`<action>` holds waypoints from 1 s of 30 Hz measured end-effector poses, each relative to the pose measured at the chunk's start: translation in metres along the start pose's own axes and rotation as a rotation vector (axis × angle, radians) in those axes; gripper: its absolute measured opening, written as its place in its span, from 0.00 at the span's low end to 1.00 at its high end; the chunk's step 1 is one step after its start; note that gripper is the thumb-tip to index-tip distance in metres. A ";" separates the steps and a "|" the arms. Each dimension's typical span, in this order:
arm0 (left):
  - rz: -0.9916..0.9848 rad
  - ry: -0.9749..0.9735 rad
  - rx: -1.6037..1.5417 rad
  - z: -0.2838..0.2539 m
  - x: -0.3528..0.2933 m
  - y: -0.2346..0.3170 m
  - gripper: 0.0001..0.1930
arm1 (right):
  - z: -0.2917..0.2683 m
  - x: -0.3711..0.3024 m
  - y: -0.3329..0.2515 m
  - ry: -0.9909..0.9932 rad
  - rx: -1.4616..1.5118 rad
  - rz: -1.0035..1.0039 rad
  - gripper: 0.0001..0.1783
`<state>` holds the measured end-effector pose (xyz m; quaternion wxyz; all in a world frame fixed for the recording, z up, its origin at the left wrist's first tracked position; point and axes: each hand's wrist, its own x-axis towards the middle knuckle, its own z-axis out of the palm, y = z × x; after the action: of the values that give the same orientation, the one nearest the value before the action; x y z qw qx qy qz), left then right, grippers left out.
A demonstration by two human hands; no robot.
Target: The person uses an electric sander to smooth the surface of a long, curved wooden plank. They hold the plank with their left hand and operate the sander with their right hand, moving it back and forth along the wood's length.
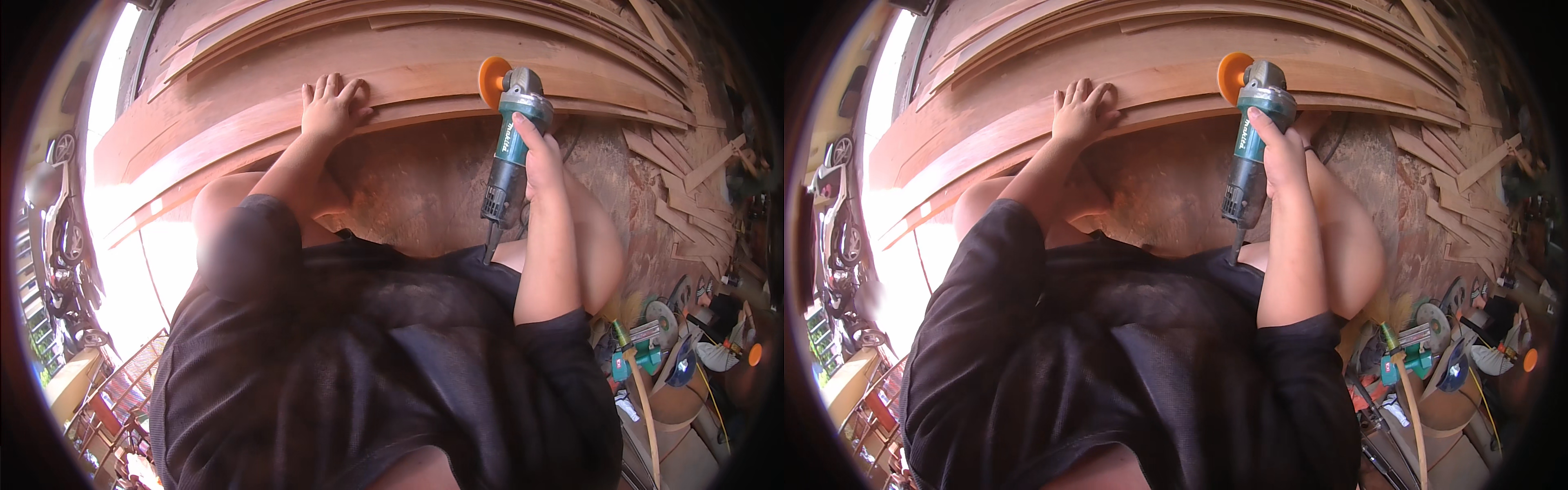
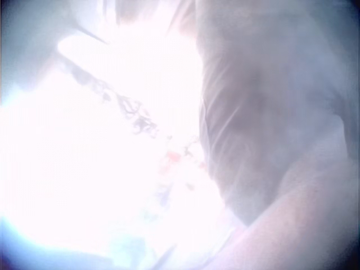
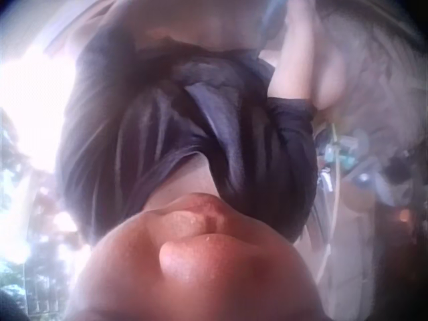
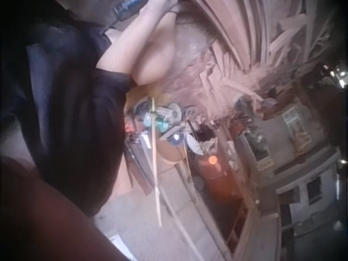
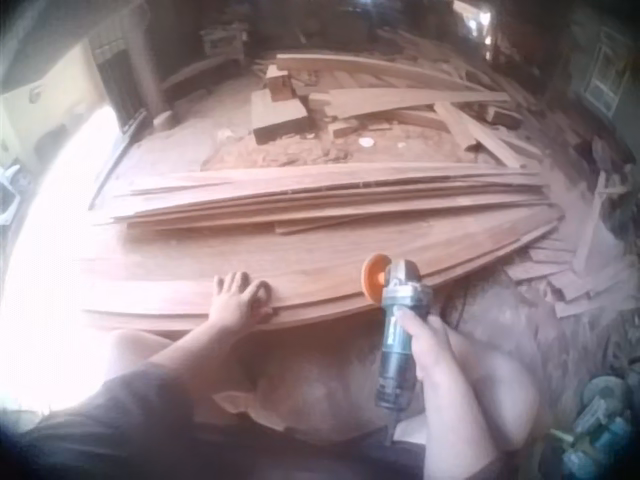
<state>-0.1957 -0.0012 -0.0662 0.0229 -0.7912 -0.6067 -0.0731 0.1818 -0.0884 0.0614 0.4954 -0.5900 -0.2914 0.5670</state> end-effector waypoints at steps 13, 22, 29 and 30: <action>-0.631 -0.781 -1.246 -0.087 0.015 0.143 0.44 | 0.053 0.089 0.029 -0.090 -0.780 0.070 0.33; -1.038 -0.361 -1.903 -0.082 -0.031 0.090 0.44 | 0.197 0.038 0.022 -0.358 -1.158 0.086 0.37; -0.764 -0.569 -1.733 -0.059 0.033 0.167 0.47 | 0.090 0.085 0.015 -0.208 -1.060 0.089 0.42; -0.769 -0.560 -1.715 -0.057 0.044 0.186 0.45 | 0.068 0.097 0.019 -0.168 -0.967 0.148 0.40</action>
<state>-0.0109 -0.0152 0.0066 -0.7298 -0.2766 -0.5479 -0.3012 0.1309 0.0103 0.0159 0.0983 -0.7236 -0.5175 0.4460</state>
